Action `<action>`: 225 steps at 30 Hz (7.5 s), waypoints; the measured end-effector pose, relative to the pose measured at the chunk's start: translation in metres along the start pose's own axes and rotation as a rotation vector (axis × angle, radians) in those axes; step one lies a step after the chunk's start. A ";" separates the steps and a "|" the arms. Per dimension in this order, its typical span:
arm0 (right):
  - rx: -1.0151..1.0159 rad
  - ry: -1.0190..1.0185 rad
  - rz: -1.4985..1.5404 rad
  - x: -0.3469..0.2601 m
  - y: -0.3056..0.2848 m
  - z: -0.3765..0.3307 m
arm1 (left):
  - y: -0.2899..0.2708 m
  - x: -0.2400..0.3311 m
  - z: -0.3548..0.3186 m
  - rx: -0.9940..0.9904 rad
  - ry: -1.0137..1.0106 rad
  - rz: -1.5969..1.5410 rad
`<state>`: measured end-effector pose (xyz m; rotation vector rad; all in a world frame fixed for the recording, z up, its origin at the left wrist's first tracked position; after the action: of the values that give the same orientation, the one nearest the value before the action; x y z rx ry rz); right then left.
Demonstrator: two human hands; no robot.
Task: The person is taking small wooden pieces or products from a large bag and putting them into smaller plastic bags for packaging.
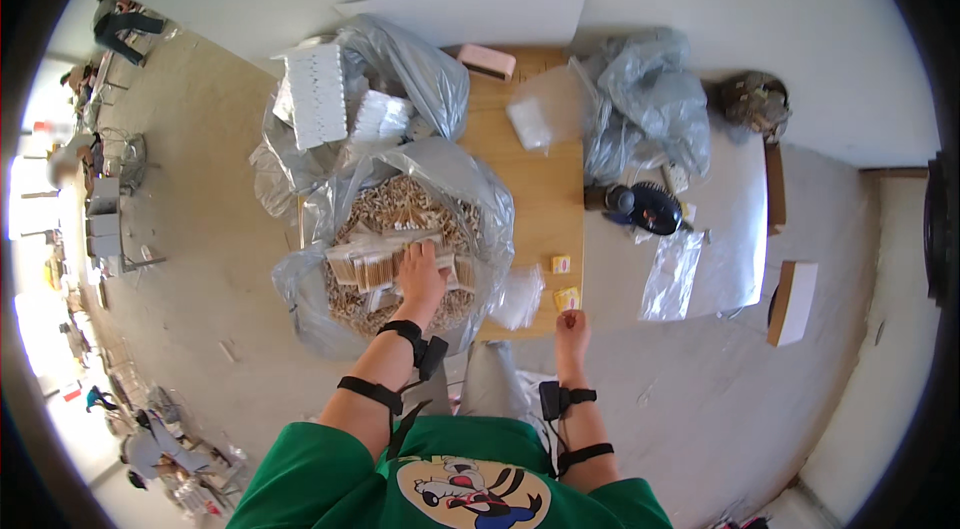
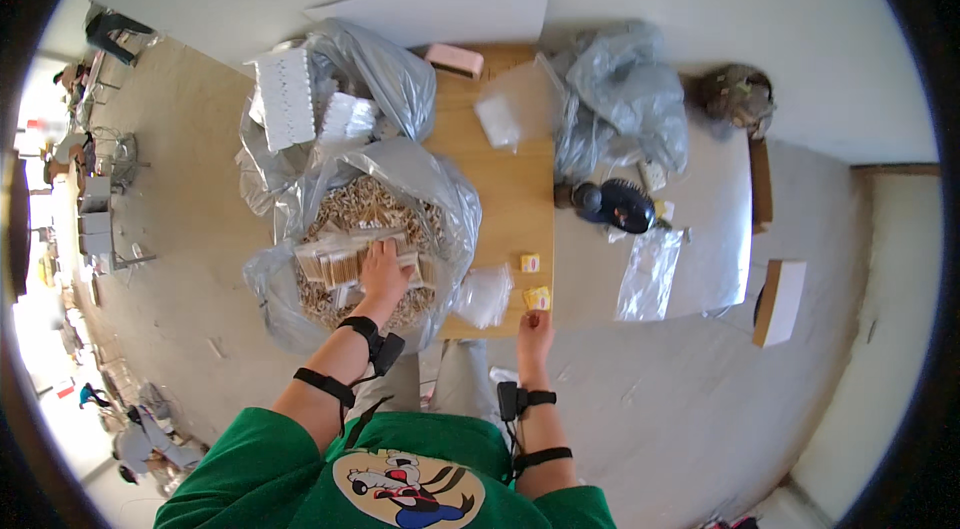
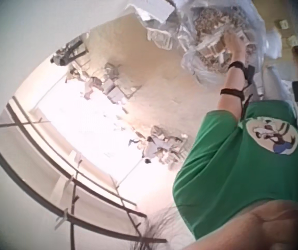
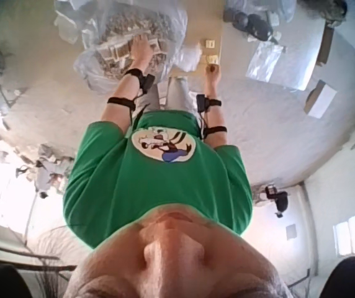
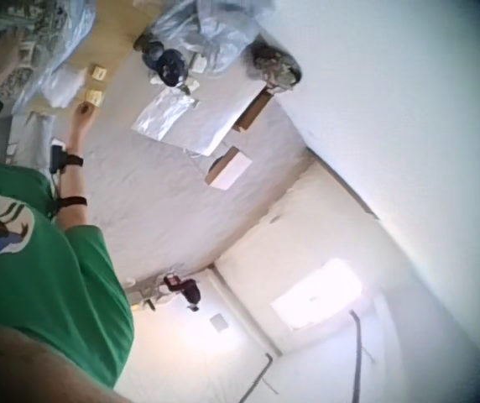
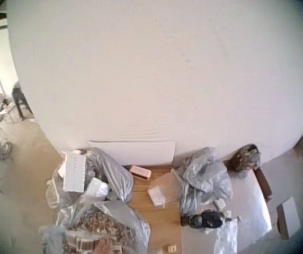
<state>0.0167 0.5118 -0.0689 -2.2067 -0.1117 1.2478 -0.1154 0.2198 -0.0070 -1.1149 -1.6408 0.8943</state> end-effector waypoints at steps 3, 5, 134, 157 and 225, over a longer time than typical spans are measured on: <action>0.065 -0.025 -0.024 -0.006 -0.002 0.002 | 0.003 -0.001 0.002 0.118 0.059 0.072; 0.100 -0.103 -0.064 -0.012 -0.003 -0.001 | 0.011 -0.007 0.003 -0.010 0.077 0.038; -0.413 -0.486 0.389 -0.343 0.112 -0.096 | -0.196 -0.073 -0.048 0.288 0.090 -1.036; -0.279 -0.495 0.373 -0.343 0.104 -0.107 | -0.212 -0.063 -0.067 0.525 0.113 -0.854; -0.532 -0.085 0.641 -0.254 0.192 -0.017 | -0.188 -0.173 -0.067 0.345 -0.240 -1.430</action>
<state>-0.1510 0.2584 0.0268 -2.7663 0.2879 1.8187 -0.0751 0.0002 0.1342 0.5001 -1.8255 0.2802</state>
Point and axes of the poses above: each hand's wrist, its own z-axis towards the middle knuckle, its own y-axis out of the palm, x = y × z, the point moved 4 cm from there along z, towards the middle knuckle, and after that the axes turned 4 degrees about -x, right-handed, at the moved point
